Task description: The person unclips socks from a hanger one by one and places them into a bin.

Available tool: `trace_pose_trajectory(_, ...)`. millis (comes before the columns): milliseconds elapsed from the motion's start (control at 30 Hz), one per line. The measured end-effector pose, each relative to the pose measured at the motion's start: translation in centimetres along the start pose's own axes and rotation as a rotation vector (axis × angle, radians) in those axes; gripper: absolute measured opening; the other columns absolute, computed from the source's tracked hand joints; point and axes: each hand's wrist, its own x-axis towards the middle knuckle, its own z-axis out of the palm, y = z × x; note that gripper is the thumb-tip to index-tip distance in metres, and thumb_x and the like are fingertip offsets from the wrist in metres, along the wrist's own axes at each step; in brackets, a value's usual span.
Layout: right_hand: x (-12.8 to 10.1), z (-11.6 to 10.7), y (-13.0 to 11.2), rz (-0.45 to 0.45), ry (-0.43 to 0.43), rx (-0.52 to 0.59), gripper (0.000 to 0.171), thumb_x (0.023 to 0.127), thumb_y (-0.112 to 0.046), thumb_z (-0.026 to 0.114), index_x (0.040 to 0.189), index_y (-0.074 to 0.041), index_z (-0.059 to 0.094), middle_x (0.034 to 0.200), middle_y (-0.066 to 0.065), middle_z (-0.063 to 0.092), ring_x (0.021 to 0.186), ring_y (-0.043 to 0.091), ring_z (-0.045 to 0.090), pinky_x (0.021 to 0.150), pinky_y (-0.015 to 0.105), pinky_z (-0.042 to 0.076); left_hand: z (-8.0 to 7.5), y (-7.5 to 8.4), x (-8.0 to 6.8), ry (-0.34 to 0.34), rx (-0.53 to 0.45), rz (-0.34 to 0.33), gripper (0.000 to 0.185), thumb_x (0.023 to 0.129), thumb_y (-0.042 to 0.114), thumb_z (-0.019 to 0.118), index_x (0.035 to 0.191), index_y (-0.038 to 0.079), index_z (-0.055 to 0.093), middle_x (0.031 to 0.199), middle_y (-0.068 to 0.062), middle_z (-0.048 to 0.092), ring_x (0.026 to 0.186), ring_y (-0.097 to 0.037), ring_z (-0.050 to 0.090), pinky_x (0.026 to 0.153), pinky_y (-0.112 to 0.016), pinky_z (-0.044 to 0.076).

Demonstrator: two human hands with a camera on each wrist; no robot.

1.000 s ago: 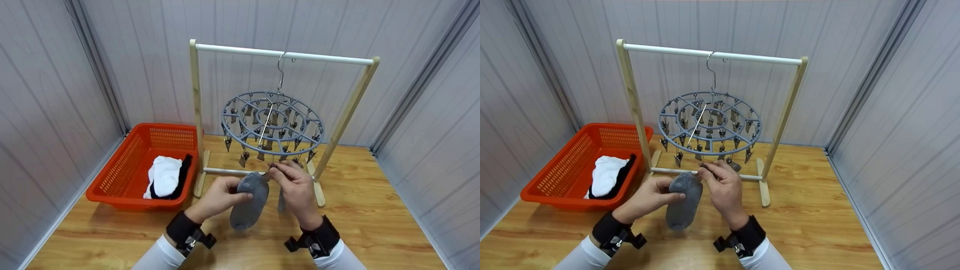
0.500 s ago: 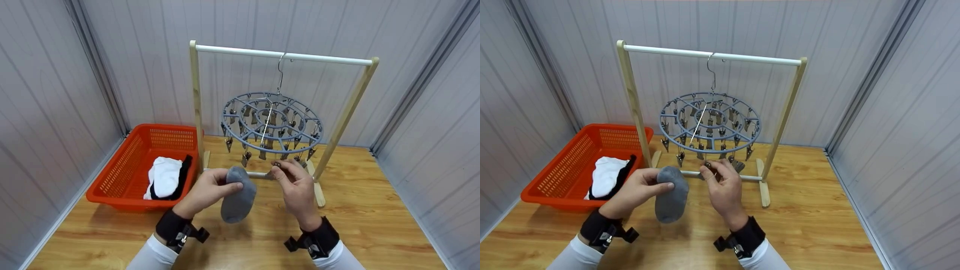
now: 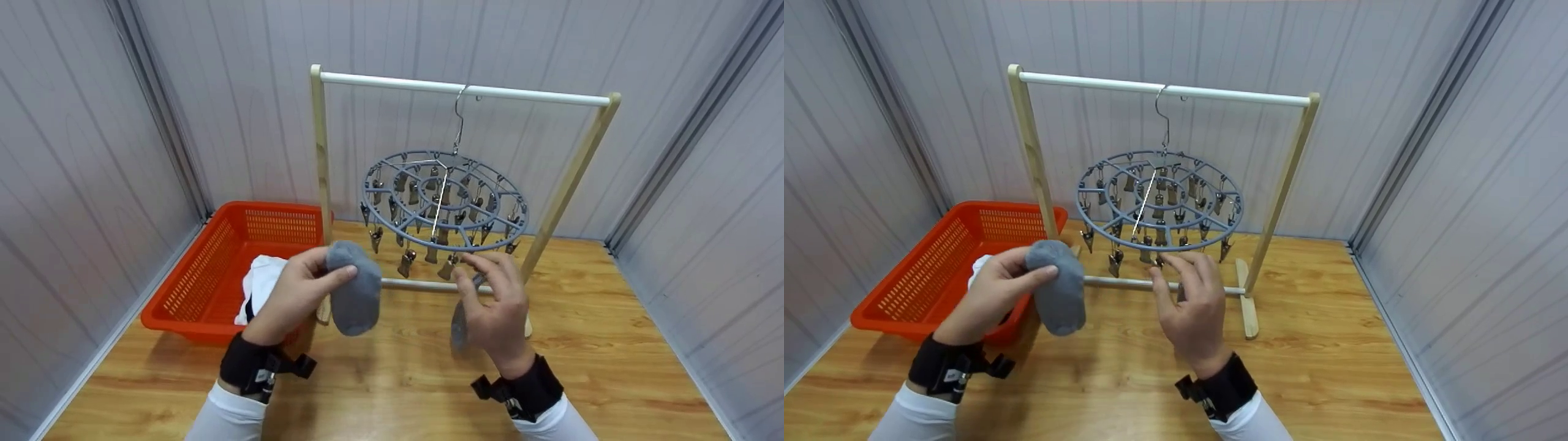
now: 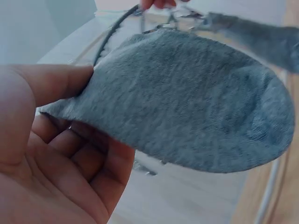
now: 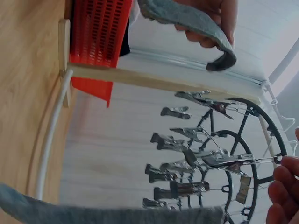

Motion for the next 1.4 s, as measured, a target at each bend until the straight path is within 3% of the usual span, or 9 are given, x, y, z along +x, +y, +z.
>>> trace_pose_trajectory(200,1.0,-0.8,0.8,-0.075,0.098,-0.117,0.033,0.101,-0.012,0.073,0.129,0.003,0.076,0.128,0.024,0.07,0.121,0.04,0.062,0.112,0.037,0.045,-2.5,1.1,-0.5,0.222,0.012,0.041,0.021,0.109,0.018,0.076,0.123,0.003,0.074,0.113,-0.015,0.073,0.103,-0.029,0.071,0.09,-0.037,0.062)
trace_pose_trajectory(400,1.2,-1.1,1.6,0.026,0.045,-0.269,0.046,0.104,-0.017,0.071,0.142,0.007,0.066,0.151,0.027,0.06,0.147,0.046,0.05,0.13,0.055,0.029,-5.3,1.0,-0.8,0.435,0.187,0.092,0.022,0.113,0.02,0.07,0.123,0.001,0.075,0.105,-0.014,0.07,0.092,-0.02,0.066,0.078,-0.027,0.055)
trace_pose_trajectory(533,1.0,-1.2,1.7,0.117,-0.034,-0.313,0.054,0.107,-0.023,0.069,0.15,0.008,0.059,0.158,0.029,0.054,0.156,0.048,0.04,0.132,0.062,0.021,-7.1,0.4,-1.0,0.51,0.343,0.037,0.028,0.115,0.025,0.064,0.125,0.0,0.073,0.108,-0.016,0.069,0.093,-0.022,0.062,0.081,-0.03,0.05)
trace_pose_trajectory(700,0.8,-1.2,1.6,0.194,-0.107,-0.333,0.056,0.109,-0.029,0.068,0.15,0.009,0.059,0.158,0.029,0.053,0.158,0.048,0.036,0.132,0.065,0.02,-8.7,-0.7,-1.1,0.482,0.454,-0.121,0.039,0.118,0.031,0.055,0.142,0.002,0.066,0.132,-0.021,0.069,0.118,-0.034,0.063,0.104,-0.053,0.051)
trace_pose_trajectory(800,0.8,-1.1,1.5,0.199,-0.122,-0.335,0.054,0.109,-0.029,0.069,0.147,0.008,0.062,0.154,0.03,0.056,0.156,0.049,0.039,0.131,0.065,0.022,-9.5,-1.4,-1.0,0.447,0.517,-0.174,0.042,0.12,0.031,0.049,0.148,0.002,0.062,0.142,-0.025,0.066,0.131,-0.042,0.061,0.112,-0.063,0.046)
trace_pose_trajectory(1033,0.7,-0.9,0.9,0.159,-0.129,-0.316,0.048,0.11,-0.03,0.069,0.138,0.008,0.069,0.146,0.028,0.063,0.15,0.05,0.046,0.128,0.067,0.028,-10.8,-2.6,-1.0,0.338,0.596,-0.306,0.046,0.121,0.025,0.039,0.159,0.001,0.05,0.158,-0.029,0.055,0.144,-0.049,0.053,0.117,-0.069,0.042)
trace_pose_trajectory(1267,0.9,-1.0,-0.1,0.085,-0.153,-0.255,0.041,0.108,-0.022,0.072,0.137,0.007,0.07,0.142,0.025,0.067,0.146,0.045,0.052,0.128,0.061,0.03,-11.5,-3.4,-1.1,0.243,0.697,-0.387,0.059,0.118,0.018,0.045,0.169,-0.009,0.03,0.164,-0.039,0.043,0.15,-0.056,0.044,0.12,-0.07,0.039)
trace_pose_trajectory(1400,0.9,-1.1,-0.4,0.038,-0.163,-0.216,0.041,0.106,-0.019,0.074,0.139,0.006,0.069,0.143,0.023,0.068,0.145,0.043,0.054,0.129,0.061,0.029,-11.0,-3.2,-1.3,0.283,0.808,-0.411,0.068,0.114,0.02,0.053,0.167,-0.014,0.027,0.158,-0.047,0.04,0.143,-0.064,0.044,0.117,-0.074,0.038)
